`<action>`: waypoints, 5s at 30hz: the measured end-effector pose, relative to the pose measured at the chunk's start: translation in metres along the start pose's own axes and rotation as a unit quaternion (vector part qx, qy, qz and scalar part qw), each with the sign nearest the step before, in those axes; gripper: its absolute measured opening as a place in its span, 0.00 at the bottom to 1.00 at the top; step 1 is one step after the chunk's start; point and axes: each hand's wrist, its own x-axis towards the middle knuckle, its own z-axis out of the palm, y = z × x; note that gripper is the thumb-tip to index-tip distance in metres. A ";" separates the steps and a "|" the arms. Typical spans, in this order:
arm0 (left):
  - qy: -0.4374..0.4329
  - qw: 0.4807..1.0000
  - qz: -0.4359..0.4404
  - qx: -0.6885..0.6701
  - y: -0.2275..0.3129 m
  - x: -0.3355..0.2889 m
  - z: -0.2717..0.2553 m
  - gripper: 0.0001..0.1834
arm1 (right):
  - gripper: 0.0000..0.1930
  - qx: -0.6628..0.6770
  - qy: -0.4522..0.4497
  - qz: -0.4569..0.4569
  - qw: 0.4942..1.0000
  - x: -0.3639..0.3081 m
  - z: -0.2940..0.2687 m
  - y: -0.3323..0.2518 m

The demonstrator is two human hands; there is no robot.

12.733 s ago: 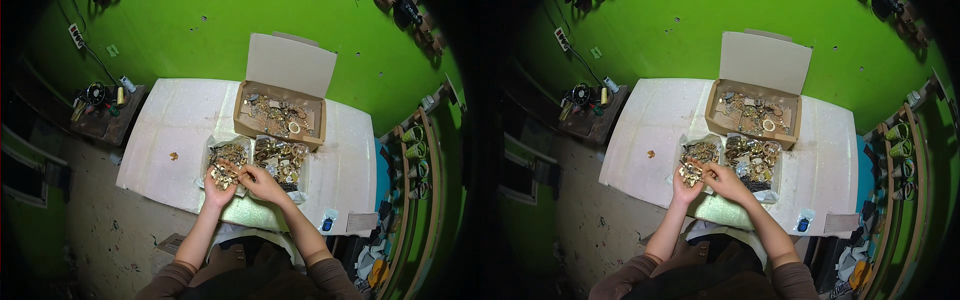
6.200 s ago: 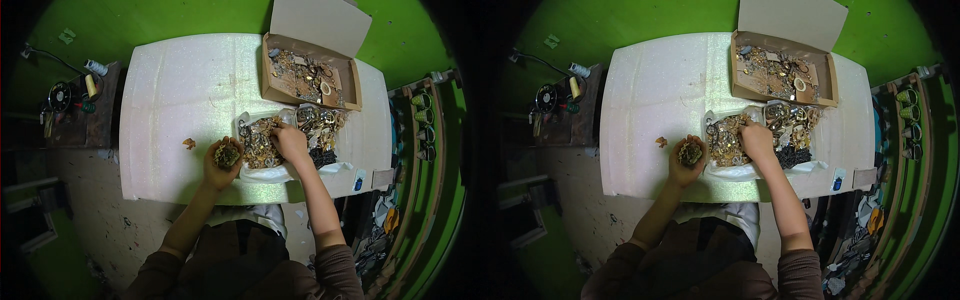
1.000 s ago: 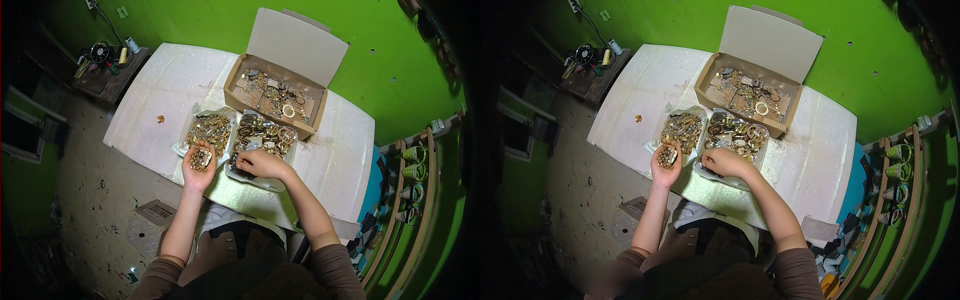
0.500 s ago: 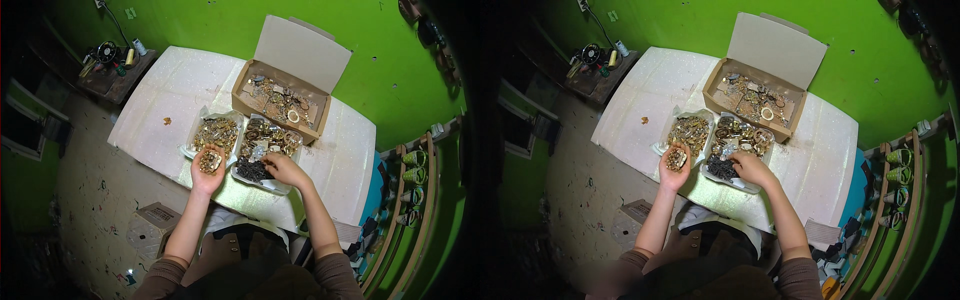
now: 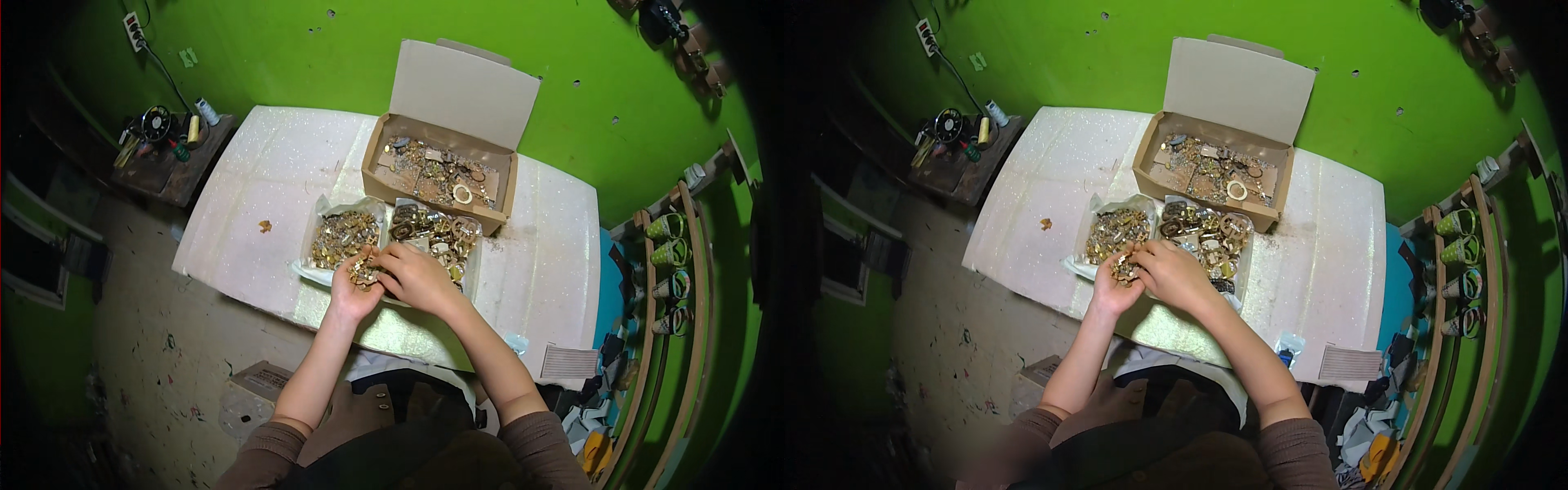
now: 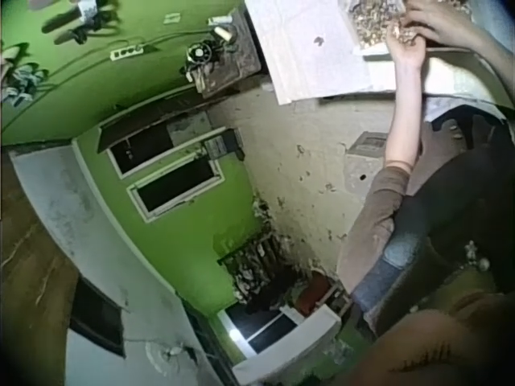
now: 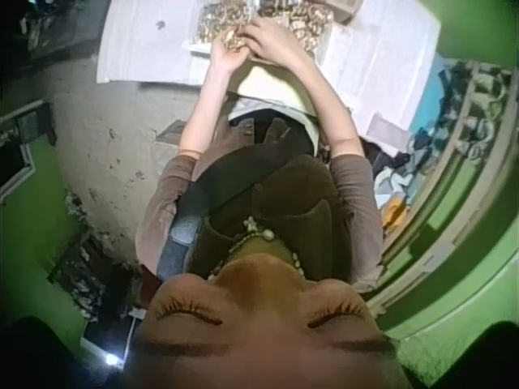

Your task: Sorting through a box of small metal shoe hardware and components on a table.

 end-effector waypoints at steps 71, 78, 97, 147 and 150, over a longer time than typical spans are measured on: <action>-0.041 0.985 -0.152 0.072 0.112 0.028 0.013 0.11 | 0.09 0.462 0.281 0.314 0.780 0.089 0.075 -0.058; -0.051 0.986 -0.151 0.057 0.104 0.025 0.011 0.11 | 0.15 0.539 0.317 0.297 0.721 0.063 0.078 -0.046; 0.035 0.996 -0.028 -0.078 0.062 0.029 0.021 0.08 | 0.13 0.269 0.441 0.409 0.752 -0.052 0.049 0.075; -0.002 0.999 -0.050 -0.009 0.098 0.032 -0.001 0.12 | 0.09 0.371 0.195 0.334 0.844 0.077 0.092 -0.008; 0.020 0.998 -0.056 -0.001 0.104 0.036 -0.001 0.13 | 0.07 0.370 0.222 0.316 0.845 0.082 0.091 -0.019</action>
